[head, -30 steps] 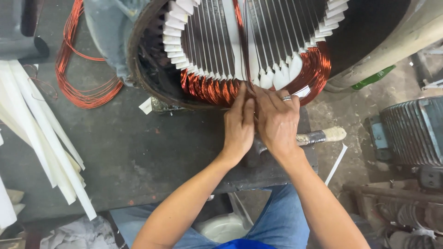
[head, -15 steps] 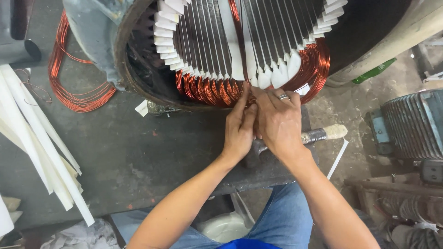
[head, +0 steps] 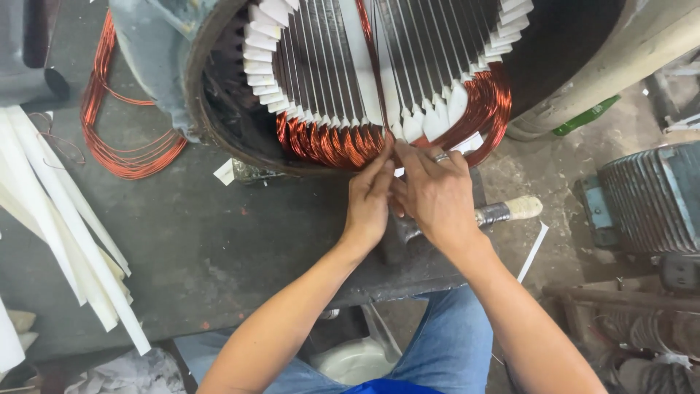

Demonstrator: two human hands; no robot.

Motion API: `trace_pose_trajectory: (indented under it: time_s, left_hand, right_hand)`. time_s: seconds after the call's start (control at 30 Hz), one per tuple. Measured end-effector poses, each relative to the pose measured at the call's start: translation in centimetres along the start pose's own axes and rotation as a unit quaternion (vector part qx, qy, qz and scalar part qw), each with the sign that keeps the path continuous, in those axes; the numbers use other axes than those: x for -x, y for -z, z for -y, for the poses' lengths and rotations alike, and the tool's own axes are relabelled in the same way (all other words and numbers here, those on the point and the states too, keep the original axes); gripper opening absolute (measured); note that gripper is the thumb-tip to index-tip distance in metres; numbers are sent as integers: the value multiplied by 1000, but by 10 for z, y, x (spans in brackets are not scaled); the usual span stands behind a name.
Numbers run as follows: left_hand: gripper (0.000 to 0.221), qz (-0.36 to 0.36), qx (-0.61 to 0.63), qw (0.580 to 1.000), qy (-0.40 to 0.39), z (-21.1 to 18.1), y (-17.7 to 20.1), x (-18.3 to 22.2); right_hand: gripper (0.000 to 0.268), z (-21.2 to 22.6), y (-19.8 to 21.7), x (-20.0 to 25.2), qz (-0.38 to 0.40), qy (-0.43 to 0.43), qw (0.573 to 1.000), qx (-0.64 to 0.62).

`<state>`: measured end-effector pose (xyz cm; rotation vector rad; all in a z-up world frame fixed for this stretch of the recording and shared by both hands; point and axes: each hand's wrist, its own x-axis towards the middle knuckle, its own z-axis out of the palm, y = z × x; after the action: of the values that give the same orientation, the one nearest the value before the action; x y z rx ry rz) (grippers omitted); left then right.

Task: Inserting and seating copper wire coils into the slots of an electric motor stator using hands and a mallet.

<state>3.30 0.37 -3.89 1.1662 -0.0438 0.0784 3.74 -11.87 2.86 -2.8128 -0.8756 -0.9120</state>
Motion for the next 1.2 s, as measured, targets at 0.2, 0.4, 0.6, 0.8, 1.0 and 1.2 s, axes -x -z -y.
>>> trace_pose_trajectory:
  time_s: [0.2, 0.4, 0.6, 0.8, 1.0, 1.2]
  left_hand:
    - [40, 2, -19, 999, 26, -9, 5, -7]
    - [46, 3, -212, 976, -44, -24, 4, -6]
    - [49, -8, -402, 900, -167, -19, 5, 0]
    - [49, -34, -458, 857, -233, -9, 9, 5]
    - [51, -16, -595, 754, -278, -4, 15, -1]
    - [55, -73, -697, 590, -401, 53, 15, -26]
  right_hand:
    - [23, 5, -7, -10, -23, 4, 1000, 4]
    - [25, 1, -14, -7, -34, 8, 999, 15]
    - [23, -1, -23, -3, -12, 15, 998, 62]
    - [22, -4, -30, -5, -3, 4, 998, 69]
    - [27, 0, -3, 0, 15, 19, 998, 52]
    - [22, -18, -34, 7, -18, 40, 998, 34]
